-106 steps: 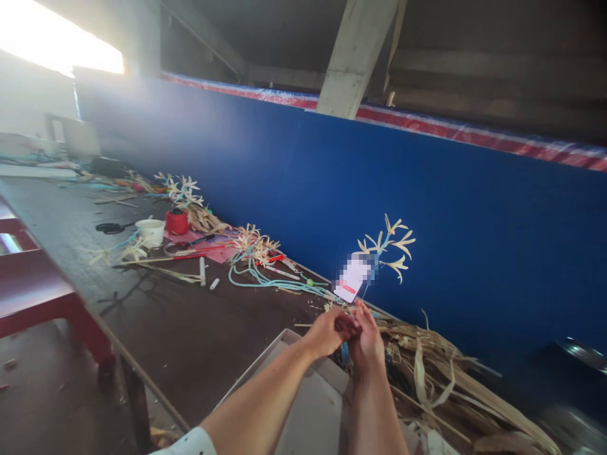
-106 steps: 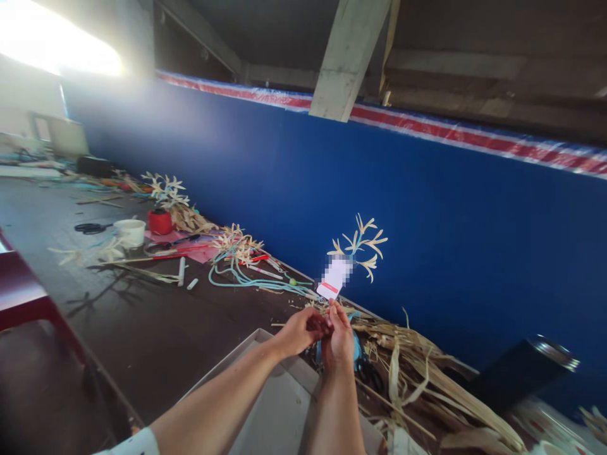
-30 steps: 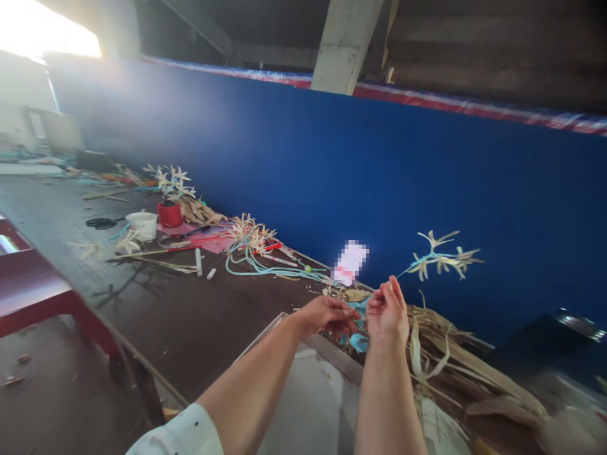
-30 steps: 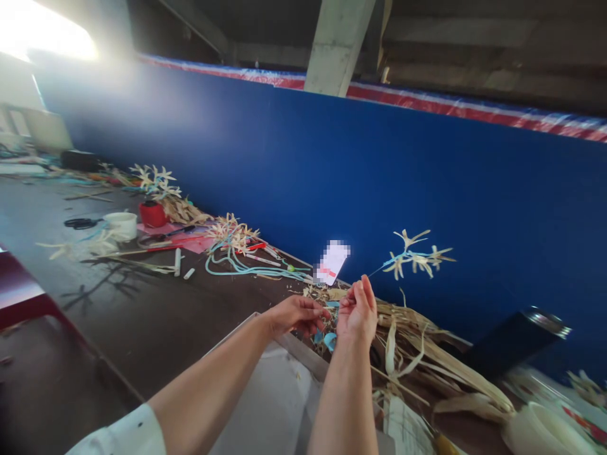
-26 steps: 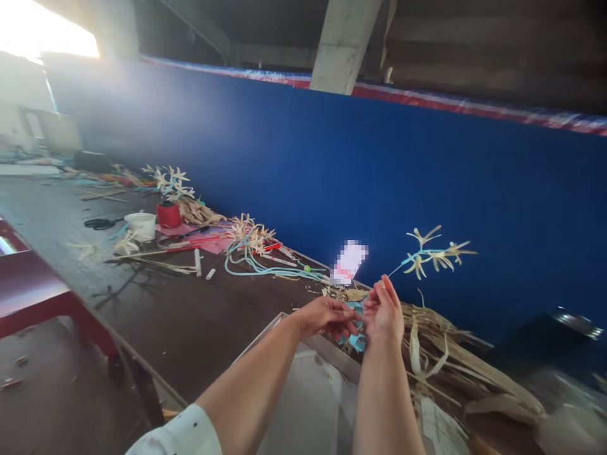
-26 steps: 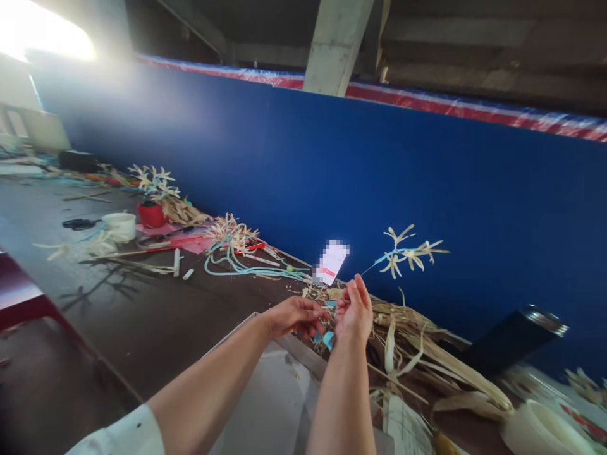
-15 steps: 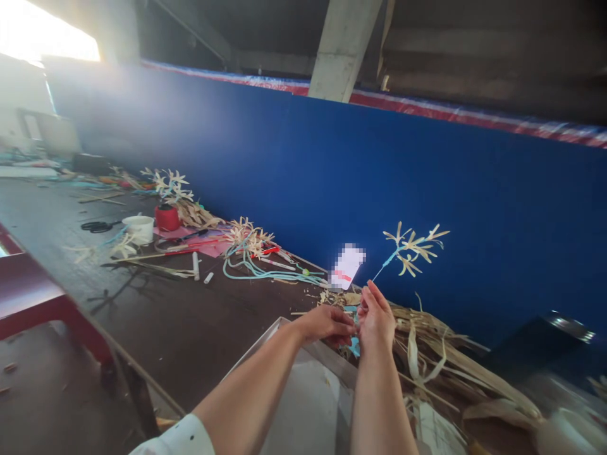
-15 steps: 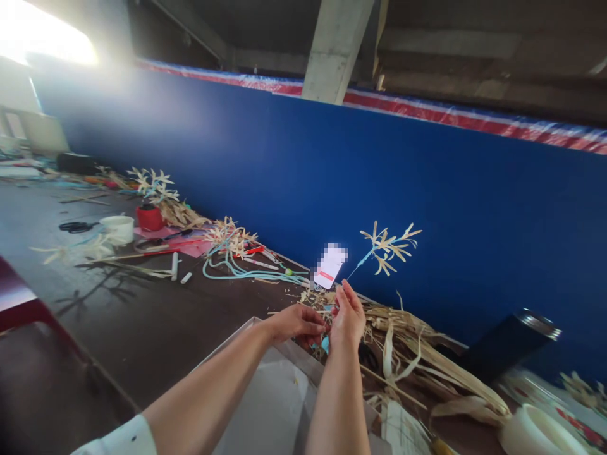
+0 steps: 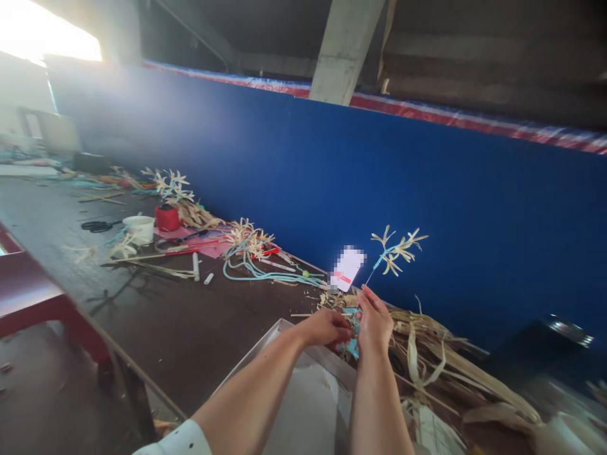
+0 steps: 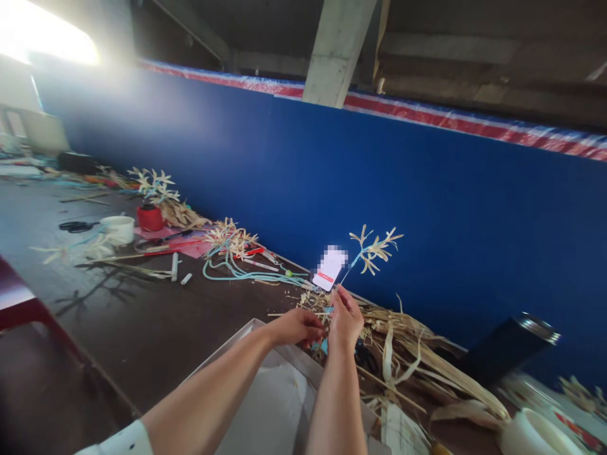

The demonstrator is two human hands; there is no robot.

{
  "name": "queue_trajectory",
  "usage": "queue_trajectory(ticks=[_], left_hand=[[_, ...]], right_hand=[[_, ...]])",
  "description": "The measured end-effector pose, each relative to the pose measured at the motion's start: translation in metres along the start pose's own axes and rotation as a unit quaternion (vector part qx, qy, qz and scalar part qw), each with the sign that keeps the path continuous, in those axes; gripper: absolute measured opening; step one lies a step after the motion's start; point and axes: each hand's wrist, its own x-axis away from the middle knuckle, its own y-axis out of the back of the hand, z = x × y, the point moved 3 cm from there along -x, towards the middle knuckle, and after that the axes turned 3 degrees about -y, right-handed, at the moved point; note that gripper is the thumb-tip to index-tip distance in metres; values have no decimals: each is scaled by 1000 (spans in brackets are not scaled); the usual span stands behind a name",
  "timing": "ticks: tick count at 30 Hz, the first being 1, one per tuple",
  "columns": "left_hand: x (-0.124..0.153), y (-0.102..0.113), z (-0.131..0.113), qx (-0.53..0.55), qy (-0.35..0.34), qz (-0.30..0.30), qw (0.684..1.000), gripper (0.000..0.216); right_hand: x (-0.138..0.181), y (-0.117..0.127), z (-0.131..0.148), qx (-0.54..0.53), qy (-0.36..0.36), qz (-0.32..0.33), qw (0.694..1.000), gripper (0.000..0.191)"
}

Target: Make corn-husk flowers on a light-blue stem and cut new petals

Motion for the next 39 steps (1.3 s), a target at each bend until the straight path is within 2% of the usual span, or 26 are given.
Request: queue_trajectory(ticks=[5, 8, 12, 16, 20, 29, 33, 39], left_hand=[[-3, 5, 2, 4, -28, -66, 997, 32], [-2, 5, -2, 55, -37, -71, 995, 32], [-4, 7, -5, 115, -63, -104, 986, 28], [-7, 8, -2, 132, -85, -140, 978, 17], [-8, 9, -3, 150, -84, -166, 971, 16], [-3, 20, -14, 246, -118, -235, 933, 39], [3, 27, -19, 254, -127, -272, 920, 37], [5, 41, -19, 253, -134, -343, 895, 34]], right_hand=[[3, -3, 3, 17, 9, 6, 1000, 48], [4, -8, 2, 27, 17, 28, 999, 49], [6, -14, 3, 91, 61, 43, 993, 44], [12, -18, 13, 151, 107, 44, 982, 36], [20, -23, 22, 153, 126, 47, 979, 40], [14, -27, 3, 73, 65, 80, 992, 52], [12, -28, -5, 74, 45, 93, 992, 55], [15, -38, -15, 95, 4, 152, 984, 53]])
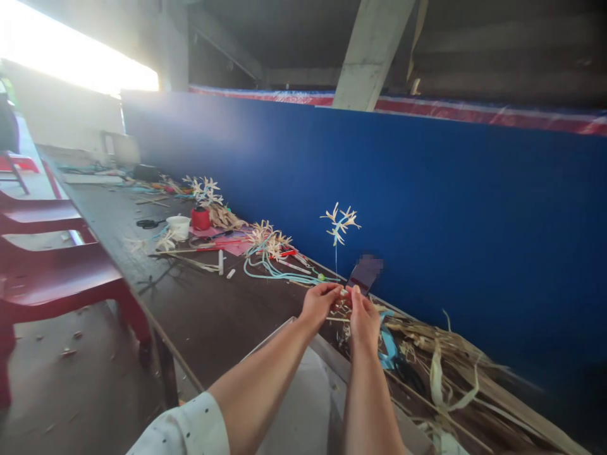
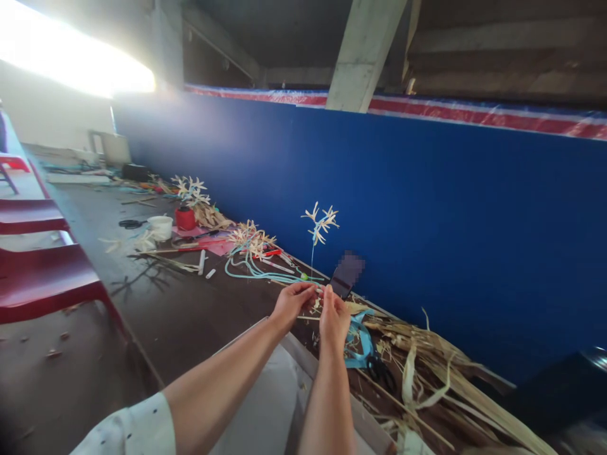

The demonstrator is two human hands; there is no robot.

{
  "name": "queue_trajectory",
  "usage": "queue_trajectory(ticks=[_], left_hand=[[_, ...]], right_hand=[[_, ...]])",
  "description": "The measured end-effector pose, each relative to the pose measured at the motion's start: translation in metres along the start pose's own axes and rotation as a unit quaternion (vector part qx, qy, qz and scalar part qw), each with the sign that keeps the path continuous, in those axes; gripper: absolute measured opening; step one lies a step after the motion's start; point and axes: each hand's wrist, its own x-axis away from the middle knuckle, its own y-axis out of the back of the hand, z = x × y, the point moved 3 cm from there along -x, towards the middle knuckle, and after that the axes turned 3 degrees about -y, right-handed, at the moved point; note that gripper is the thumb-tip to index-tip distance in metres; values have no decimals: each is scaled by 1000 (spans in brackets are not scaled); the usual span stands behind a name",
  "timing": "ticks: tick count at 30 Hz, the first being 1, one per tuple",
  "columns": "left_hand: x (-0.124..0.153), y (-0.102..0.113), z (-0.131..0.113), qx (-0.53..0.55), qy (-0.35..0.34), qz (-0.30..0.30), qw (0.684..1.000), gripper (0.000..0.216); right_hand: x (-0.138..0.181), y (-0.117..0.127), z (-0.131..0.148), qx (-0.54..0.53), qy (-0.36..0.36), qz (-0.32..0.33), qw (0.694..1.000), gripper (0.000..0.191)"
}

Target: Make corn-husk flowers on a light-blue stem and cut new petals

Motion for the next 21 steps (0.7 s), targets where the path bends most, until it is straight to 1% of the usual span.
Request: queue_trajectory(ticks=[4, 10, 14, 18, 21], left_hand=[[-3, 5, -5, 21, -21, -47, 998, 31], [-1, 2, -19, 61, -29, -88, 994, 32], [-2, 0, -30, 71, -46, -125, 989, 34], [0, 4, -47, 82, -42, -141, 986, 31], [4, 14, -71, 87, -49, -135, 986, 24]], right_hand=[[-1, -4, -5, 27, -3, 26, 999, 48], [1, -6, -9, 56, -22, 43, 997, 35], [3, -8, -10, 47, -41, 45, 997, 37], [7, -10, -11, 38, -61, 54, 996, 40], [7, -10, -12, 39, -65, 60, 995, 38]])
